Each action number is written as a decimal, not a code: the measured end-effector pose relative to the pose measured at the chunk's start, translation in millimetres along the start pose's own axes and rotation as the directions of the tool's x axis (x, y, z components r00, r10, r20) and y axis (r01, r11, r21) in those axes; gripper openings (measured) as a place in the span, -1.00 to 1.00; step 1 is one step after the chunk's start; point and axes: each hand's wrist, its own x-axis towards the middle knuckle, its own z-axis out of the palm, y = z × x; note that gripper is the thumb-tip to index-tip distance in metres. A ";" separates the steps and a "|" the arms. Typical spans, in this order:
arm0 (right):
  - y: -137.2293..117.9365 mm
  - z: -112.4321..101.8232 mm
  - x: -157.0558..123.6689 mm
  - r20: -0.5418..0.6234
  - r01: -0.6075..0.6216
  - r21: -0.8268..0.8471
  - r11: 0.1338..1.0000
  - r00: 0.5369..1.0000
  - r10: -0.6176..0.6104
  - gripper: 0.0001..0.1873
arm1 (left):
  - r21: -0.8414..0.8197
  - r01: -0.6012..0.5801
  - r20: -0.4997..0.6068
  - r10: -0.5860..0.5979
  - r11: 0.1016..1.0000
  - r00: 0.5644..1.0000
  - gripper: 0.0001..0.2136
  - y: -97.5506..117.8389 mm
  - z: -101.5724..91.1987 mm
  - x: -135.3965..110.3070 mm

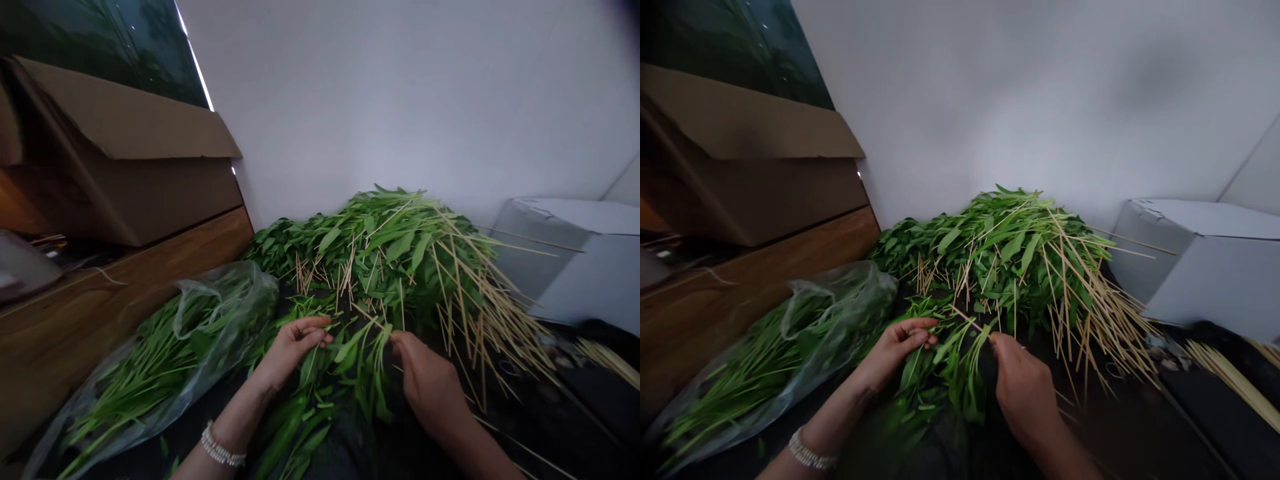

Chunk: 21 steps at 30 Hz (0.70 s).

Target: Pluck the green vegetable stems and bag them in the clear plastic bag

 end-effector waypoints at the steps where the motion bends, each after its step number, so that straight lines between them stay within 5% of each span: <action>1: -2.2 1.6 -0.8 0.017 0.025 -0.001 1.000 1.000 -0.025 -0.73 | -0.031 0.011 -0.019 -0.011 0.999 1.000 -0.70 -0.9 -0.2 0.1; 9: -11.6 11.8 -7.4 0.230 0.082 -0.034 0.996 0.971 -0.072 -0.60 | -0.179 0.013 -0.039 -0.020 0.984 0.999 -0.82 0.3 3.6 0.2; 21: -12.7 14.9 -10.5 0.292 0.090 -0.067 0.994 0.954 -0.067 -0.56 | -0.118 -0.030 -0.100 0.018 0.993 0.995 -0.83 -1.5 5.0 1.3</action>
